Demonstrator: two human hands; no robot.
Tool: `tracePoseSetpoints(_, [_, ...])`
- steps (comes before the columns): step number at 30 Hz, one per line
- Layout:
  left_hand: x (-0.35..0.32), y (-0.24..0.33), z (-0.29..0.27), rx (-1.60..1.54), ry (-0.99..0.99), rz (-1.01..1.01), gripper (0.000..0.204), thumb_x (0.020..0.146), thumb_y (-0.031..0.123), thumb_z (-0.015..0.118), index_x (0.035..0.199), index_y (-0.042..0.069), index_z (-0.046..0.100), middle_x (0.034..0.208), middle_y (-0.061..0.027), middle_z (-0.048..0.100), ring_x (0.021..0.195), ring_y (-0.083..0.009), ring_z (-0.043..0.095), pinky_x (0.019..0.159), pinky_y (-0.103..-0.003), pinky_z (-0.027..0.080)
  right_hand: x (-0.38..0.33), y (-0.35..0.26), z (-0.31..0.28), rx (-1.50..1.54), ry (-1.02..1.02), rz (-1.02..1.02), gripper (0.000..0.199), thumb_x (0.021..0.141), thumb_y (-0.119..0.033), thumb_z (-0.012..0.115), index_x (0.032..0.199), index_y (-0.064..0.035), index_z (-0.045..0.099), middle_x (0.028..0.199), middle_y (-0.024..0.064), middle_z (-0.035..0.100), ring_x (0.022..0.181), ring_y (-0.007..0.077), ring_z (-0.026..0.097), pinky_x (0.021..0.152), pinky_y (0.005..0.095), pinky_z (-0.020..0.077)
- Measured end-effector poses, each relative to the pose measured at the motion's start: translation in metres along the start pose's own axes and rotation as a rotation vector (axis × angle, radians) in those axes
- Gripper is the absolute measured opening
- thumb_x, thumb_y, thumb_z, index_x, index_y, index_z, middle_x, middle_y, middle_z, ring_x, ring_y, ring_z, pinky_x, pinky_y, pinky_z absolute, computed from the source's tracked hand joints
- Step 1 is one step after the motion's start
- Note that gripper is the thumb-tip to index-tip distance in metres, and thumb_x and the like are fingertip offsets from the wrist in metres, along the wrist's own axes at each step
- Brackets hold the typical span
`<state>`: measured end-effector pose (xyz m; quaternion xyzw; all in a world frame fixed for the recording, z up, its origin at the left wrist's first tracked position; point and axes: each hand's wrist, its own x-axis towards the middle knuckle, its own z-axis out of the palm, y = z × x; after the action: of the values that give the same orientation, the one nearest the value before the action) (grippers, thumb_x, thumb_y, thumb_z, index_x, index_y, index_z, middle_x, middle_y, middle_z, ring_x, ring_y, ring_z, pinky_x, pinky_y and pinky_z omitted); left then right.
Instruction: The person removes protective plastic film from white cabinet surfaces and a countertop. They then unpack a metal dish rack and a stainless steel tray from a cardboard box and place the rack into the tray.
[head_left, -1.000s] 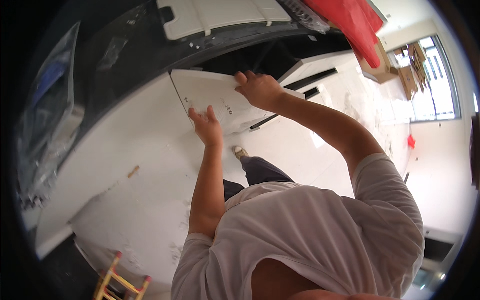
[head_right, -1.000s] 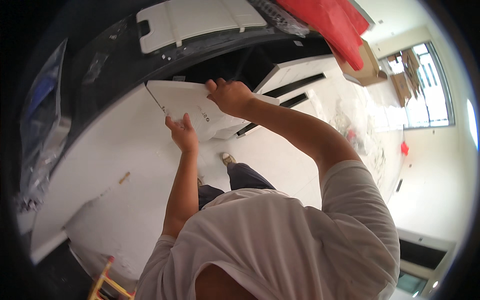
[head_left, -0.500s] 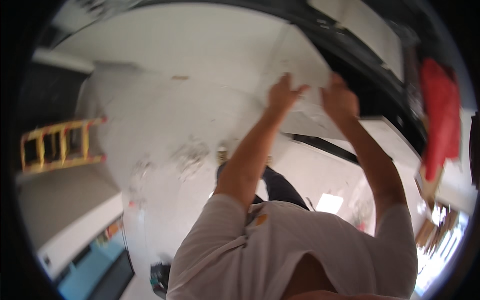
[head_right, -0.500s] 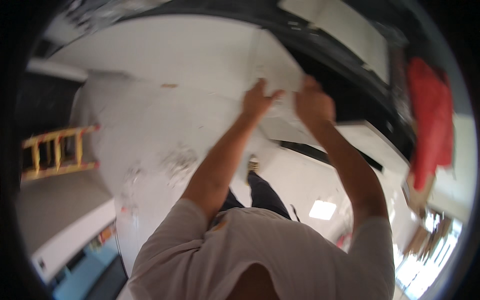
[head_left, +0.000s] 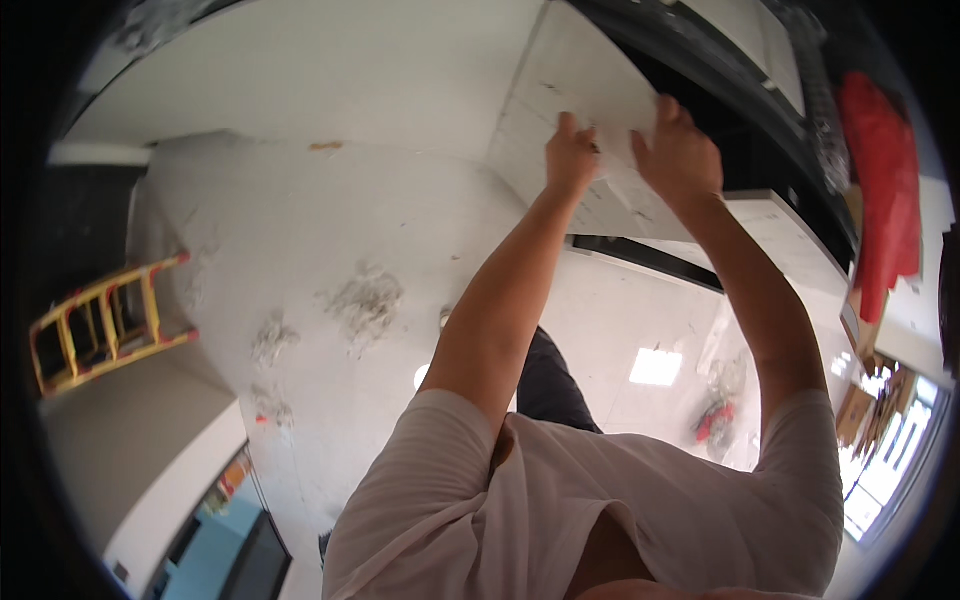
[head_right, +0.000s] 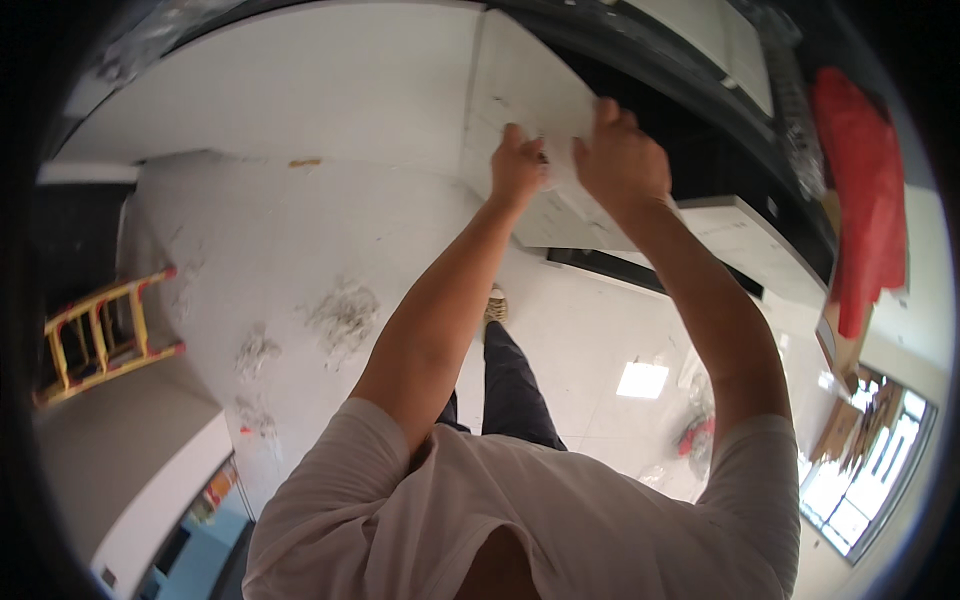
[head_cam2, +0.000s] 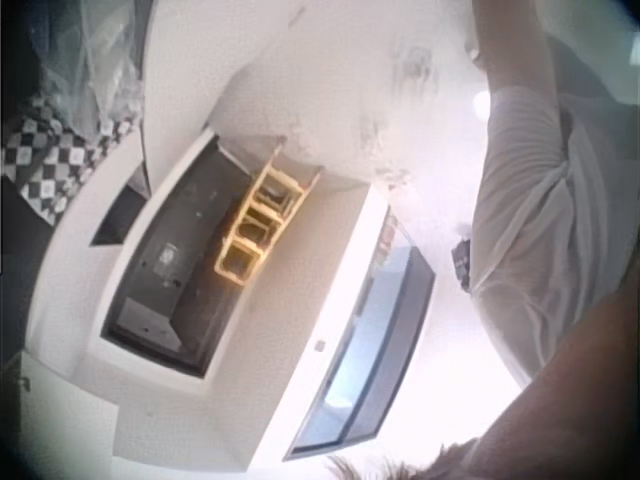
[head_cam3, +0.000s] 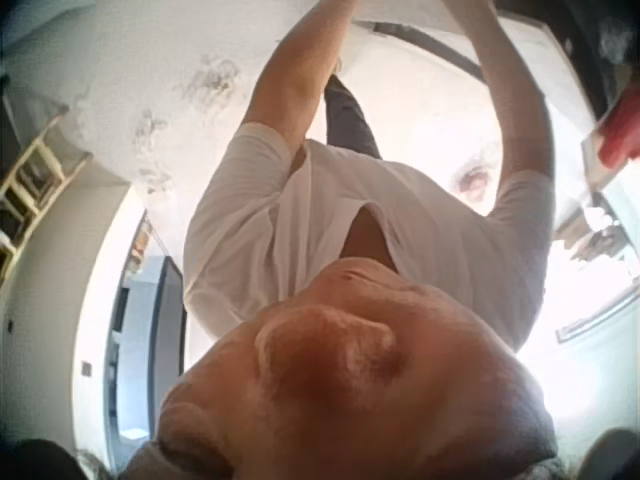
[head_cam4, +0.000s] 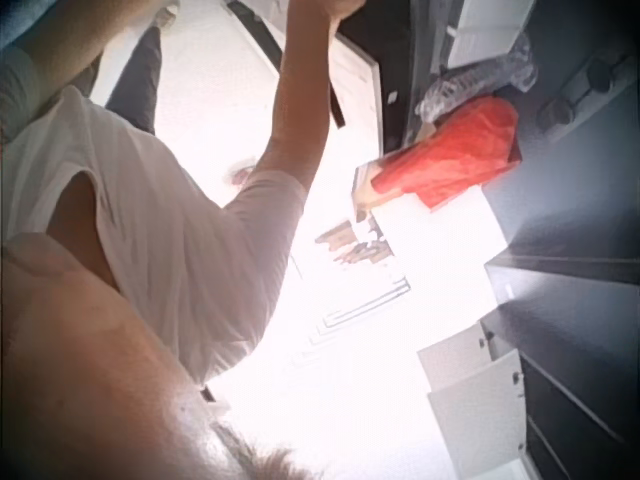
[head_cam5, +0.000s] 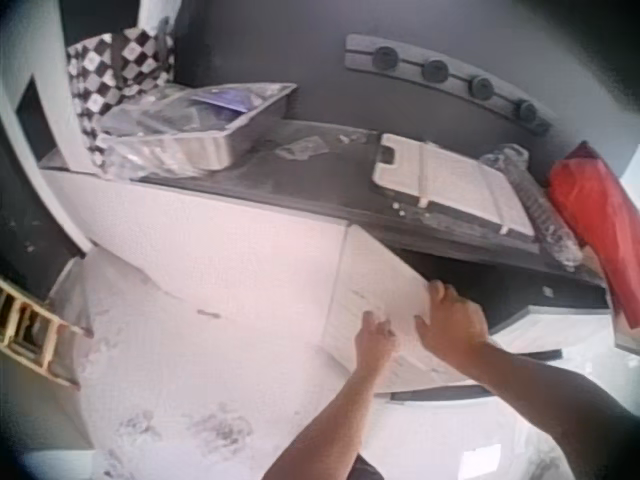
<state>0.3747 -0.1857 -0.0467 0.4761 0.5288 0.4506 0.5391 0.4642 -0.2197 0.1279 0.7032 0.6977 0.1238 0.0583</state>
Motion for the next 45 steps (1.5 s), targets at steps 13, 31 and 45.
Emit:
tracePoseSetpoints(13, [-0.015, 0.01, -0.008, 0.408, 0.035, 0.136, 0.031, 0.097, 0.038, 0.045, 0.098, 0.007, 0.042, 0.07, -0.0209, 0.063, 0.07, -0.045, 0.062, 0.06, -0.053, 0.048, 0.001, 0.009, 0.009, 0.026, 0.057, -0.021, 0.043, 0.082, -0.033, 0.066, 0.102, -0.0024, 0.043, 0.082, 0.0151, 0.063, 0.058, 0.0281, 0.067, 0.046, 0.0332, 0.0558])
tracePoseSetpoints(31, [-0.048, -0.066, -0.048, 0.422, 0.053, 0.162, 0.015, 0.097, 0.023, 0.049, 0.093, 0.009, 0.046, 0.063, -0.0184, 0.06, 0.064, -0.0424, 0.059, 0.051, -0.051, 0.045, 0.008, 0.019, 0.013, -0.028, 0.13, -0.112, 0.038, 0.083, -0.032, 0.066, 0.094, -0.0033, 0.043, 0.073, 0.0123, 0.061, 0.053, 0.0247, 0.065, 0.044, 0.0316, 0.0547])
tracePoseSetpoints(45, [-0.097, -0.112, -0.097, 0.49, 0.006, 0.112, 0.013, 0.095, 0.02, 0.052, 0.091, 0.009, 0.046, 0.064, -0.0176, 0.06, 0.063, -0.0421, 0.059, 0.05, -0.049, 0.044, 0.008, 0.028, 0.017, -0.041, 0.151, -0.124, 0.04, 0.083, -0.032, 0.067, 0.097, -0.0036, 0.043, 0.073, 0.0134, 0.062, 0.054, 0.0274, 0.065, 0.045, 0.0338, 0.0554])
